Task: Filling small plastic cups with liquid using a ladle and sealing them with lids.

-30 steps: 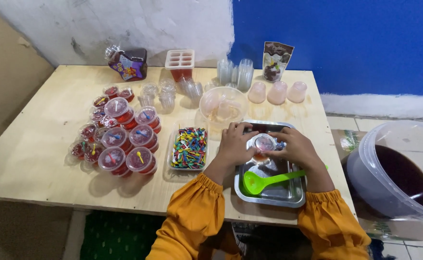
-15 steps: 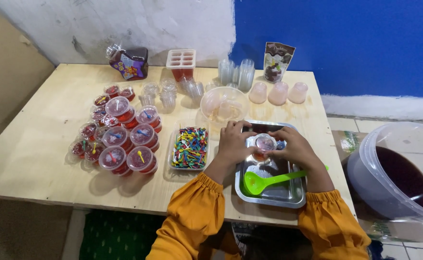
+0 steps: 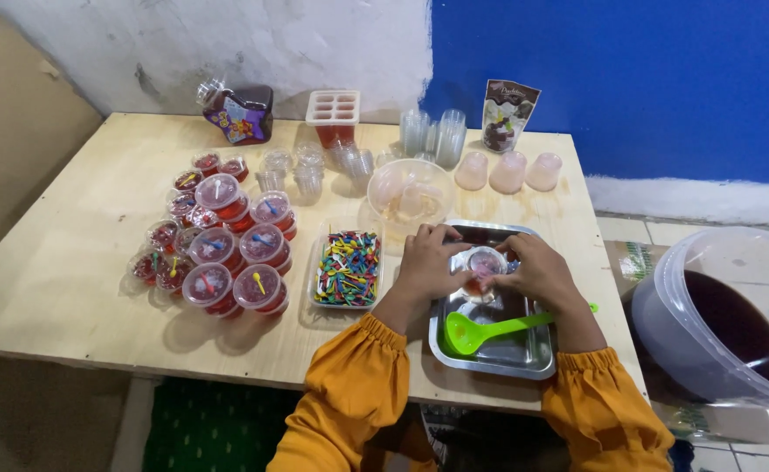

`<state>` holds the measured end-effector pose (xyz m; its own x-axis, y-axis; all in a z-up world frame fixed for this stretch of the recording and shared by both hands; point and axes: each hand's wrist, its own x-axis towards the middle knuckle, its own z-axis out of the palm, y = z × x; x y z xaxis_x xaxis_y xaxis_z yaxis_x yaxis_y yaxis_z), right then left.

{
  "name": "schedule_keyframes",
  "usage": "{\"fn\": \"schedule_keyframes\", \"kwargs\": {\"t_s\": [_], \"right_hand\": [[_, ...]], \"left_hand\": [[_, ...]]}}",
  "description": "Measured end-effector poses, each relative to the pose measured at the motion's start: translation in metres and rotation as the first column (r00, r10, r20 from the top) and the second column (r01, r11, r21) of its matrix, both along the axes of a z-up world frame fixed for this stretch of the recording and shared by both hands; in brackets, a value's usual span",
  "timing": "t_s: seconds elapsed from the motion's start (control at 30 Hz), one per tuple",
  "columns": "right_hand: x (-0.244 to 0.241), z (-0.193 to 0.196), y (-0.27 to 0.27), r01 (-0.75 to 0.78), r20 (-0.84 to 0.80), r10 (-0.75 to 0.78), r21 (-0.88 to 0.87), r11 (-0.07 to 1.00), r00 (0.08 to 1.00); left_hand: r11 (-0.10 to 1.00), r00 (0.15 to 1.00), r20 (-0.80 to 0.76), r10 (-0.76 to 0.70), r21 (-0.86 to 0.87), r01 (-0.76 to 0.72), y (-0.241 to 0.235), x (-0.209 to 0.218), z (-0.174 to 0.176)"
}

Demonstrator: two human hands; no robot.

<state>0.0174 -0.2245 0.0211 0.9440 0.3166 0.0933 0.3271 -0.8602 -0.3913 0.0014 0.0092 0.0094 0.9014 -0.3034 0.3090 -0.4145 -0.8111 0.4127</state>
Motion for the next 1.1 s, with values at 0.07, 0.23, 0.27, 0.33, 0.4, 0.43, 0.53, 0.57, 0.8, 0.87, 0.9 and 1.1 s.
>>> {"fn": "schedule_keyframes", "kwargs": {"t_s": [0.07,0.23,0.27,0.33,0.4,0.43,0.53,0.57,0.8,0.87,0.9,1.1], "right_hand": [[-0.003,0.001,0.000,-0.001,-0.013,0.001,-0.014,1.000,1.000],[-0.003,0.009,-0.001,-0.022,-0.018,0.023,0.032,0.999,1.000],[-0.005,0.015,0.001,-0.024,-0.016,0.025,0.034,0.999,1.000],[-0.010,0.026,0.005,0.015,-0.038,-0.014,0.022,1.000,0.999],[-0.005,0.029,0.006,0.028,-0.035,-0.029,-0.033,0.999,0.999],[-0.003,0.030,0.006,0.047,-0.032,-0.050,-0.084,0.995,0.998],[-0.026,0.067,0.030,-0.013,0.076,0.016,-0.036,0.999,0.997],[-0.022,0.063,0.038,-0.015,0.076,0.018,-0.035,0.999,0.997],[-0.027,0.044,0.133,-0.238,0.207,0.274,-0.184,0.954,0.939],[-0.023,0.029,0.160,-0.300,0.212,0.338,-0.193,0.934,0.917],[-0.020,0.019,0.172,-0.325,0.304,0.358,-0.156,0.933,0.883],[0.009,-0.037,0.217,-0.342,0.520,0.362,-0.138,0.930,0.774]], "left_hand": [[1.000,1.000,0.011,0.002,-0.014,-0.001,0.001,0.000,-0.004],[0.979,0.960,0.268,0.082,-0.203,-0.027,0.003,0.004,-0.021],[0.979,0.959,0.269,0.084,-0.201,-0.029,0.005,-0.001,-0.013],[0.987,0.924,0.348,0.159,-0.090,-0.136,0.009,-0.013,0.002],[0.978,0.915,0.345,0.209,-0.050,-0.205,0.021,-0.018,0.003],[0.964,0.905,0.344,0.252,-0.006,-0.266,0.027,-0.019,0.004],[0.930,0.929,0.091,0.357,0.058,-0.363,0.057,-0.027,0.018],[0.929,0.929,0.091,0.359,0.059,-0.365,0.068,-0.026,0.014],[0.861,0.862,-0.090,0.499,0.160,-0.482,0.129,-0.011,-0.012],[0.848,0.850,-0.087,0.520,0.177,-0.500,0.135,-0.006,-0.028],[0.825,0.835,-0.065,0.546,0.211,-0.524,0.133,-0.009,-0.029],[0.771,0.794,-0.023,0.607,0.259,-0.582,0.119,-0.022,-0.019]]}}
